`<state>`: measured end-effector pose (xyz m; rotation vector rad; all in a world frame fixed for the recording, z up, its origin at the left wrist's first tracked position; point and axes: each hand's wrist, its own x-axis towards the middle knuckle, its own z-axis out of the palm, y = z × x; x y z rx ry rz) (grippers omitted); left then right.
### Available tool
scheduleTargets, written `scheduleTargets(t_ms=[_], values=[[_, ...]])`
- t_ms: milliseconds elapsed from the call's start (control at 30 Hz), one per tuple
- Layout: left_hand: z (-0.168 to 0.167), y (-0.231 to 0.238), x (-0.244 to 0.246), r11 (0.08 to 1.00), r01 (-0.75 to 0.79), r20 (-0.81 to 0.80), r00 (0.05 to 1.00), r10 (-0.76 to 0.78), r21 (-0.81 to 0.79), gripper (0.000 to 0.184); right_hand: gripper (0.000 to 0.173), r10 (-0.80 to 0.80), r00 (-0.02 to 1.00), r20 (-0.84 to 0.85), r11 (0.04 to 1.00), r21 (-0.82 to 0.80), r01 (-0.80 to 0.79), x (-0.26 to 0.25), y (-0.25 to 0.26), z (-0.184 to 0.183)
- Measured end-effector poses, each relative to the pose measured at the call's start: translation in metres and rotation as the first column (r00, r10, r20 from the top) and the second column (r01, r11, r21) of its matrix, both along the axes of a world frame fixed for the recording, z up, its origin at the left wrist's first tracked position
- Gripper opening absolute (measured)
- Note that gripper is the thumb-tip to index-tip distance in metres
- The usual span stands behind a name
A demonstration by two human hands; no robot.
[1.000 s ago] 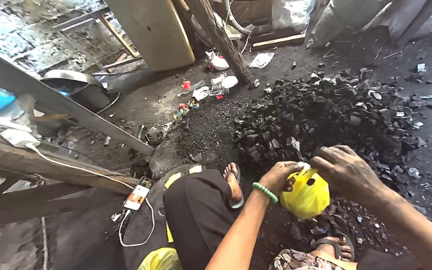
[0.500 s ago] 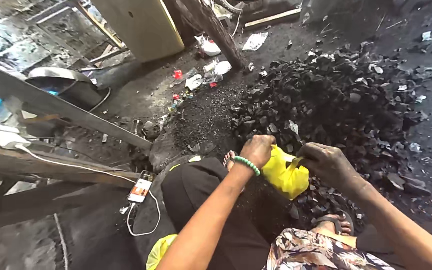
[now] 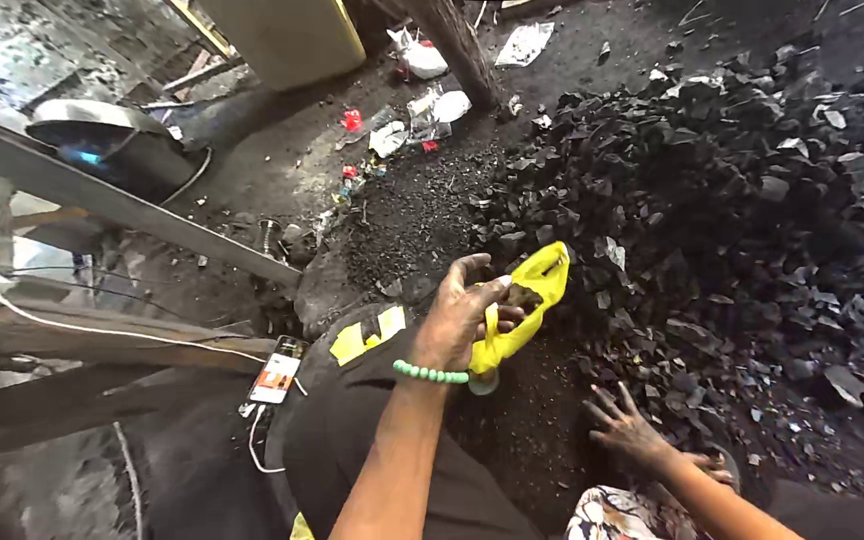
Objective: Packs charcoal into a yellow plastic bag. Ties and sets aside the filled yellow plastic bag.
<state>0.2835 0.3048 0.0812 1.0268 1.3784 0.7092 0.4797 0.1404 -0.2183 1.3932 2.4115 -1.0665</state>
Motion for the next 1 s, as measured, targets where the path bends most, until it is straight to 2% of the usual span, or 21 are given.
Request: scheduleTargets(t_ms=[67, 167, 267, 367, 433, 500, 533, 600, 633, 667, 700, 733, 767, 800, 833, 900, 967, 1000], values=[[0.000, 0.004, -0.004, 0.999, 0.005, -0.016, 1.000, -0.004, 0.049, 0.045, 0.039, 0.025, 0.997, 0.067, 0.998, -0.055, -0.021, 0.005, 0.009, -0.003], [0.001, 0.008, -0.006, 0.996, -0.038, 0.003, 0.999, 0.038, 0.082, 0.044, 0.038, -0.001, 0.998, 0.070, 1.000, -0.012, 0.002, 0.029, 0.025, 0.002], [-0.002, 0.008, -0.006, 0.994, -0.073, 0.062, 0.996, 0.068, 0.080, 0.042, 0.040, -0.095, 0.992, 0.079, 0.995, 0.036, 0.092, 0.055, 0.042, 0.016], [-0.007, 0.006, -0.005, 0.996, -0.069, 0.103, 0.993, 0.062, 0.063, 0.043, 0.039, -0.265, 0.962, 0.060, 0.962, 0.091, 0.259, 0.079, 0.054, 0.025], [-0.009, 0.004, -0.001, 0.999, -0.029, 0.103, 0.994, 0.025, 0.035, 0.046, 0.041, -0.462, 0.886, -0.044, 0.880, 0.102, 0.464, 0.091, 0.058, 0.029], [-0.011, 0.000, 0.003, 0.997, 0.082, 0.083, 0.993, -0.083, 0.012, 0.053, 0.047, -0.644, 0.736, -0.211, 0.746, 0.043, 0.665, 0.103, 0.065, 0.032], [-0.011, -0.003, 0.006, 0.987, 0.158, 0.073, 0.985, -0.158, 0.005, 0.059, 0.051, -0.733, 0.617, -0.286, 0.655, -0.053, 0.754, 0.108, 0.070, 0.039], [-0.015, -0.008, 0.007, 0.952, 0.305, 0.048, 0.951, -0.304, -0.006, 0.068, 0.053, -0.878, 0.301, -0.372, 0.428, -0.329, 0.842, 0.113, 0.082, 0.065], [-0.019, -0.010, 0.006, 0.929, 0.370, 0.024, 0.929, -0.370, -0.005, 0.070, 0.050, -0.904, 0.151, -0.399, 0.344, -0.472, 0.812, 0.113, 0.087, 0.083], [-0.022, -0.012, 0.006, 0.906, 0.423, 0.019, 0.906, -0.423, -0.009, 0.070, 0.048, -0.898, 0.043, -0.438, 0.324, -0.592, 0.738, 0.114, 0.089, 0.103], [-0.023, -0.014, 0.007, 0.890, 0.456, 0.027, 0.890, -0.456, -0.013, 0.071, 0.047, -0.863, -0.038, -0.504, 0.366, -0.674, 0.642, 0.115, 0.090, 0.120], [-0.024, -0.015, 0.009, 0.880, 0.474, 0.048, 0.880, -0.473, -0.018, 0.072, 0.050, -0.815, -0.102, -0.570, 0.436, -0.720, 0.539, 0.116, 0.091, 0.132], [-0.025, -0.016, 0.012, 0.875, 0.483, 0.078, 0.874, -0.480, -0.025, 0.073, 0.054, -0.770, -0.113, -0.627, 0.527, -0.726, 0.441, 0.114, 0.092, 0.144], [-0.025, -0.016, 0.015, 0.872, 0.489, 0.108, 0.869, -0.483, -0.034, 0.075, 0.056, -0.725, -0.053, -0.686, 0.630, -0.693, 0.350, 0.110, 0.095, 0.153], [-0.025, -0.017, 0.017, 0.867, 0.496, 0.144, 0.862, -0.487, -0.037, 0.077, 0.055, -0.683, 0.052, -0.729, 0.710, -0.645, 0.284, 0.102, 0.097, 0.163], [-0.026, -0.017, 0.022, 0.852, 0.522, 0.216, 0.835, -0.506, -0.021, 0.079, 0.052, -0.641, 0.317, -0.699, 0.767, -0.598, 0.232, 0.077, 0.104, 0.177], [-0.027, -0.019, 0.025, 0.834, 0.552, 0.263, 0.803, -0.534, 0.008, 0.081, 0.048, -0.573, 0.599, -0.560, 0.809, -0.501, 0.306, 0.043, 0.111, 0.179], [-0.026, -0.020, 0.027, 0.823, 0.568, 0.275, 0.789, -0.549, 0.014, 0.081, 0.041, -0.512, 0.714, -0.478, 0.854, -0.375, 0.361, 0.025, 0.112, 0.176]])
